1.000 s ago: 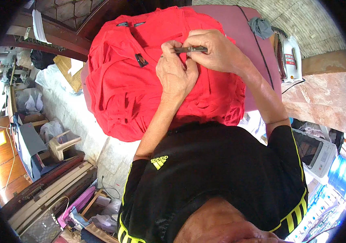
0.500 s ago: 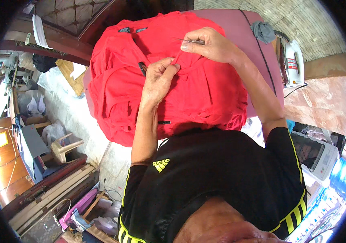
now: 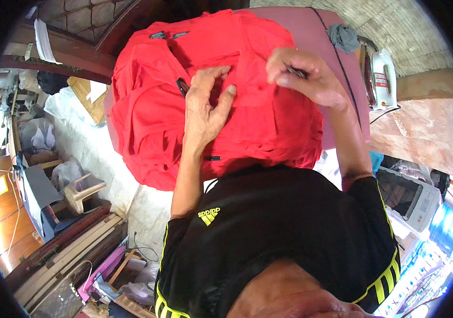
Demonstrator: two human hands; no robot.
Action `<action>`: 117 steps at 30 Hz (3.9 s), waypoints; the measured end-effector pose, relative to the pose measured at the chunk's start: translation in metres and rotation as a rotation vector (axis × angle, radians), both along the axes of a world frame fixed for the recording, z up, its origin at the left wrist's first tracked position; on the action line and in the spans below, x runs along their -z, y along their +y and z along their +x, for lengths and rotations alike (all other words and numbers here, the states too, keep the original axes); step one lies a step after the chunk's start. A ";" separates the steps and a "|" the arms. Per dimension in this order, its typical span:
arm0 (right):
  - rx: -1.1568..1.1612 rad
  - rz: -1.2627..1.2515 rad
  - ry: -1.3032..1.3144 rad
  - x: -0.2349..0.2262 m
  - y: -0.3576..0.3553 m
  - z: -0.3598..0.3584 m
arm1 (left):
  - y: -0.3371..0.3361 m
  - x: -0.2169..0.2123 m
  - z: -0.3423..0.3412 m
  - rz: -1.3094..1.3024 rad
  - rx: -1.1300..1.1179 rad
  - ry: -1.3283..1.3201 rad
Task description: The person uses a small blade to cut and remove multiple plastic tags from a red garment. They repeatedly pick tags, slice the attachment points, and pull the tags off the fabric.
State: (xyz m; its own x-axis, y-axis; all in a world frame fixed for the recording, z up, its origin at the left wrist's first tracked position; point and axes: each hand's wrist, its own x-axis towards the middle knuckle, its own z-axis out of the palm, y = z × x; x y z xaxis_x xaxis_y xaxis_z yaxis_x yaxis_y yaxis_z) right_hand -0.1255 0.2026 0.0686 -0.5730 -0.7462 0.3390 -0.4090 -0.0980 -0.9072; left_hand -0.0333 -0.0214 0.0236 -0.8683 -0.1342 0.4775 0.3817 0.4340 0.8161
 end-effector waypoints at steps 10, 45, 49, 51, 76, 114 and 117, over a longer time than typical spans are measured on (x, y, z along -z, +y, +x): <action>0.473 0.154 0.239 0.007 0.009 0.072 | 0.000 0.013 0.011 0.090 0.148 -0.052; 0.146 0.223 0.183 0.020 -0.040 0.031 | 0.000 0.012 0.029 0.332 0.134 -0.334; 0.125 0.331 0.145 0.010 -0.036 0.033 | -0.004 0.019 0.032 0.208 0.046 -0.279; 0.109 0.364 0.155 0.001 -0.034 0.036 | -0.005 0.024 0.032 0.270 0.031 -0.282; -0.067 0.449 0.575 -0.010 -0.022 0.014 | 0.018 0.027 0.030 -0.294 -0.352 0.395; 0.005 0.413 0.152 -0.004 -0.011 0.016 | 0.012 0.025 0.024 -0.056 -0.141 0.144; -0.008 0.430 0.253 -0.009 -0.012 0.019 | 0.003 0.018 0.023 -0.043 -0.032 0.077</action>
